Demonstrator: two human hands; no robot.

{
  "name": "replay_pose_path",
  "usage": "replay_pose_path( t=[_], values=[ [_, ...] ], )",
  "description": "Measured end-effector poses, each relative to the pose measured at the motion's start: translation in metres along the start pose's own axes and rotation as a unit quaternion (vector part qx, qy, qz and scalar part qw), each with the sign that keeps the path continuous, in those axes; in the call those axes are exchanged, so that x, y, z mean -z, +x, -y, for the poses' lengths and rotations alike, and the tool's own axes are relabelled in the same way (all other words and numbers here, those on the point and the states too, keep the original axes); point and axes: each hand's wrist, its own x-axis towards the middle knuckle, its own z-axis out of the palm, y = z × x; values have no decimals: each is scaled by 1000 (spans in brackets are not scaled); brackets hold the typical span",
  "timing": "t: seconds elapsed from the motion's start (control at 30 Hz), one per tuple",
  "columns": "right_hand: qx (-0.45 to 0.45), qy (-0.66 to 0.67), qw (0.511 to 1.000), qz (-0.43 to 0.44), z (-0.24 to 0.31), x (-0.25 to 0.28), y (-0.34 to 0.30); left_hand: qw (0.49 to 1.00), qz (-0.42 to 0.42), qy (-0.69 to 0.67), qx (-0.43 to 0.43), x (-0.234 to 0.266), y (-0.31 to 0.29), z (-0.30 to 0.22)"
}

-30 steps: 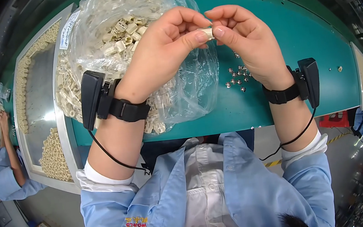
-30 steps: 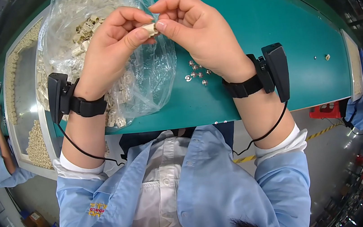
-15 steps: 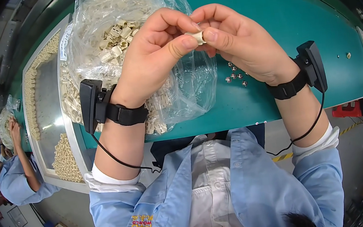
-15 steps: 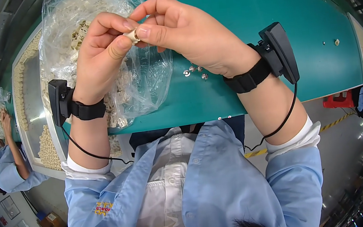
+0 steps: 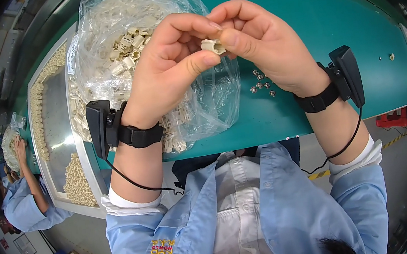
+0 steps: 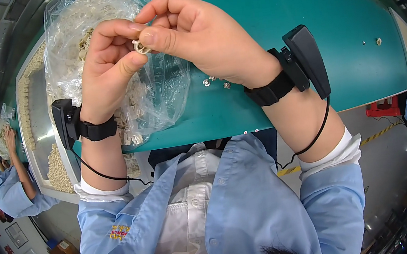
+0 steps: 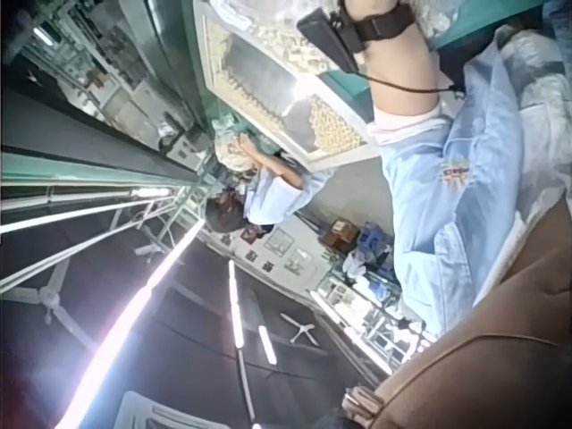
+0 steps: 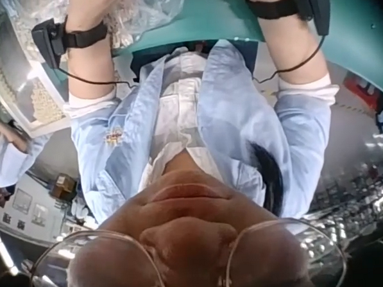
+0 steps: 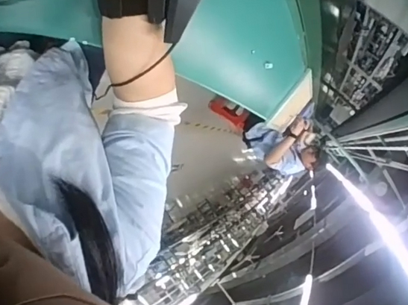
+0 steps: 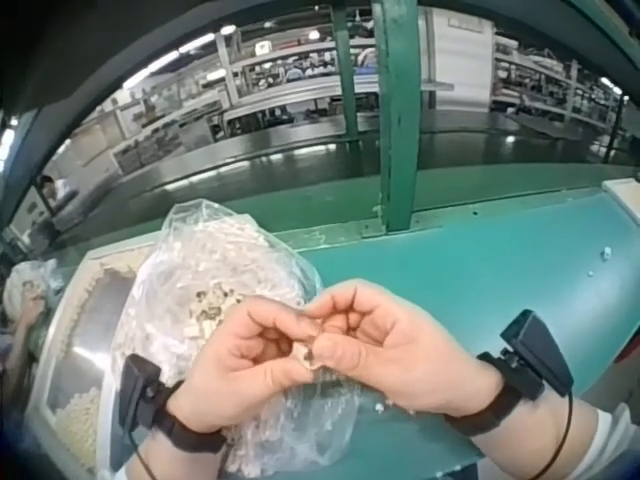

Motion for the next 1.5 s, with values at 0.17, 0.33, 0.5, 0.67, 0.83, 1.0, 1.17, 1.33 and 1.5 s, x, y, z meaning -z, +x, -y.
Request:
replay_pose_path(
  t=[0.17, 0.33, 0.5, 0.67, 0.83, 1.0, 1.17, 1.33, 1.5],
  values=[
    [38, 23, 999, -8, -3, 5, 0, 999, 34, -18, -5, 0, 1, -1],
    [35, -63, 997, -35, -4, 13, 6, 1000, 18, -21, -11, 9, -1, 3],
    [54, -199, 974, -96, -12, 14, 13, 994, -77, 59, 51, 10, 8, -3],
    [17, -260, 957, -129, -23, 20, 12, 987, -133, 86, -30, 15, -16, -5],
    [38, -289, 949, -123, -22, 16, 5, 971, -198, 132, -13, 21, -78, -51],
    [46, -313, 943, -107, -20, 9, 2, 824, -403, 397, -2, 73, -162, -91],
    [38, -331, 939, -89, -20, 12, 3, 685, -494, 521, 124, 143, -240, -127],
    [34, -343, 935, -84, -24, 16, 4, 589, -501, 575, 267, 189, -294, -133],
    [23, -351, 932, -86, -26, 18, 5, 548, -477, 603, 329, 199, -304, -130]
  ],
)
